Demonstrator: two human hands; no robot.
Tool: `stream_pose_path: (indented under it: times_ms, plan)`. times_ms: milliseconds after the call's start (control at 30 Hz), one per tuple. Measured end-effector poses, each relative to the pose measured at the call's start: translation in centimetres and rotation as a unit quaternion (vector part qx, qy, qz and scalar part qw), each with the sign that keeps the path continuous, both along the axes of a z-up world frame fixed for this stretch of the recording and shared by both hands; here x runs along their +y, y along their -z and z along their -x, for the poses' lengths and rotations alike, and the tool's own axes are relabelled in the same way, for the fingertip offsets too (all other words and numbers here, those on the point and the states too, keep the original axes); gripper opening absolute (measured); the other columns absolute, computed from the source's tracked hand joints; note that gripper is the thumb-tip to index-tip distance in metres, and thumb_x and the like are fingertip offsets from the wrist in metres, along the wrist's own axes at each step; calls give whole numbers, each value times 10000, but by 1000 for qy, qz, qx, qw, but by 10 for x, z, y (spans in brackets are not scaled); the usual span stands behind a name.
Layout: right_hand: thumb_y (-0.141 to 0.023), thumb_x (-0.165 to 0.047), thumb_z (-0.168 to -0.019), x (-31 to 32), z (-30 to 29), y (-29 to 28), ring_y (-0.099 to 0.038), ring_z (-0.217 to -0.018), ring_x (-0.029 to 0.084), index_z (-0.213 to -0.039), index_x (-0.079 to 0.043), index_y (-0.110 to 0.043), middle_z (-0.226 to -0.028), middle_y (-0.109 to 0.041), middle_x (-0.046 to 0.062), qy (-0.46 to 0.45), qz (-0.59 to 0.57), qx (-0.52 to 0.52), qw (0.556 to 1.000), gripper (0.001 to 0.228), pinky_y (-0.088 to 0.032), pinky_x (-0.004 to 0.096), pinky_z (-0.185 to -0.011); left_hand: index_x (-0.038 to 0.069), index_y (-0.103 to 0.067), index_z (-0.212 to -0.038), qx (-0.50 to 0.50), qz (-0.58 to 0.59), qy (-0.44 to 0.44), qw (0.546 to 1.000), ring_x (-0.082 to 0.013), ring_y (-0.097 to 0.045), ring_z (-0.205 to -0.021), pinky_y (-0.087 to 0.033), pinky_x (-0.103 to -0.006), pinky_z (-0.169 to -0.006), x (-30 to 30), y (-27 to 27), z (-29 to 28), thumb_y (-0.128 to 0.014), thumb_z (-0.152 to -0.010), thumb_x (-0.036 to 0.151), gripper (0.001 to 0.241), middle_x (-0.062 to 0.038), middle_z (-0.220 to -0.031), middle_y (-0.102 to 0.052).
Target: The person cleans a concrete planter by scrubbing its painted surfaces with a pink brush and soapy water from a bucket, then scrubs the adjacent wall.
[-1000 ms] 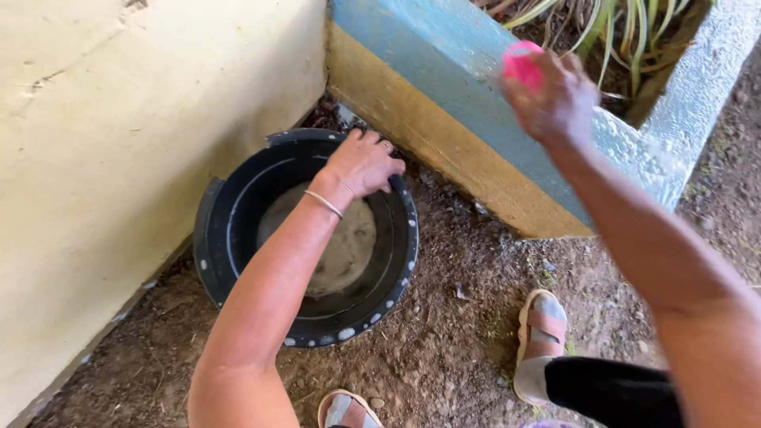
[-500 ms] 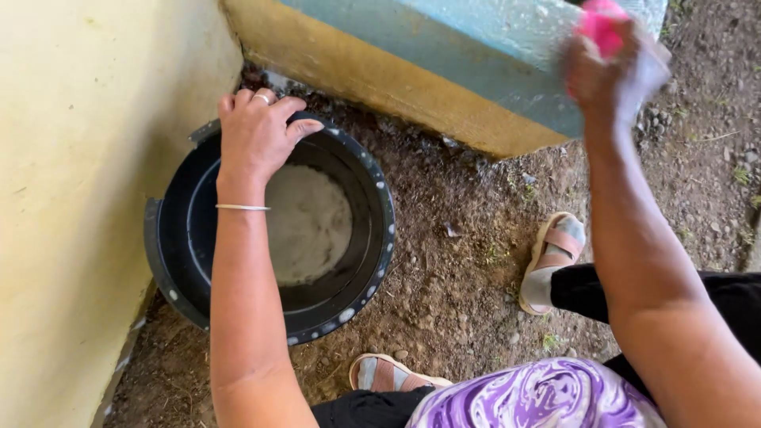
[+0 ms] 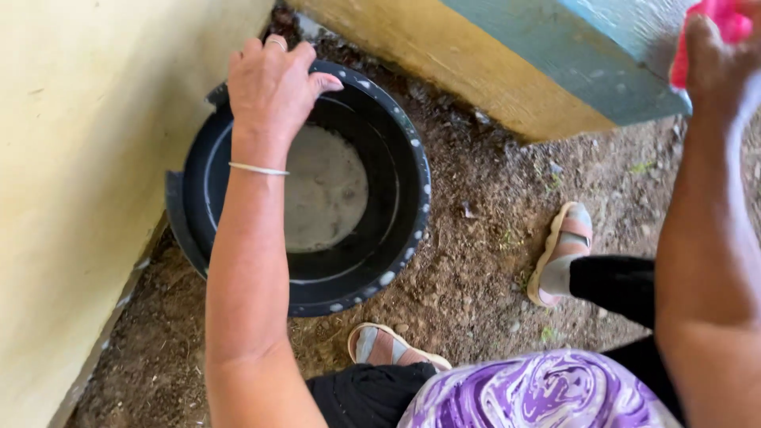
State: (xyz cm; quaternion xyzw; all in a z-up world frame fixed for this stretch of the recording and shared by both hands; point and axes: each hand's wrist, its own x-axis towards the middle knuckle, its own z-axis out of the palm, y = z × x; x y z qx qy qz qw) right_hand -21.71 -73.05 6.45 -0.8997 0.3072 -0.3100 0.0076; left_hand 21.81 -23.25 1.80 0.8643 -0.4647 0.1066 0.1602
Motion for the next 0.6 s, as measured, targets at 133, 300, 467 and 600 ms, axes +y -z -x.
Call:
stream_pose_path:
  times_ms: [133, 300, 467, 600]
  plan:
    - [-697, -292, -1001, 222, -108, -55, -717, -849, 164, -1359, -77, -658, -1047, -728, 100, -139, -435, -87, 885, 420, -611, 304, -731, 161, -777, -1010, -20, -24, 4, 999, -273, -636, -887, -507, -410, -683, -6, -10, 26, -738, -806, 678, 556, -98, -912, -716]
    - [-693, -458, -880, 386, -211, -26, -747, -889, 291, -1277, -179, -656, -1020, -770, 135, -383, -229, 401, 800, 486, -620, 431, -780, 144, -756, -942, -36, -9, 12, 999, -264, -614, -882, -486, -425, -648, -20, -35, 63, -742, -761, 610, 500, -61, -888, -692]
    - [-643, -451, -963, 387, -238, 192, -631, -1256, 334, -1299, -173, -640, -1312, -699, 146, -364, -225, 411, 805, 436, -479, 455, -1106, 131, -732, -966, -103, 5, 20, 994, -243, -585, -876, -462, -421, -676, -25, -35, 88, -695, -823, 380, 289, -47, -891, -660]
    - [-644, -408, -949, 424, -219, 258, -521, -1308, 301, -1371, -120, -545, -1386, -579, 168, -306, -434, 255, 808, 520, -405, 445, -1100, 124, -713, -972, -105, 11, 34, 994, -237, -578, -879, -453, -409, -694, -27, -28, 103, -633, -895, 224, 150, -47, -889, -648]
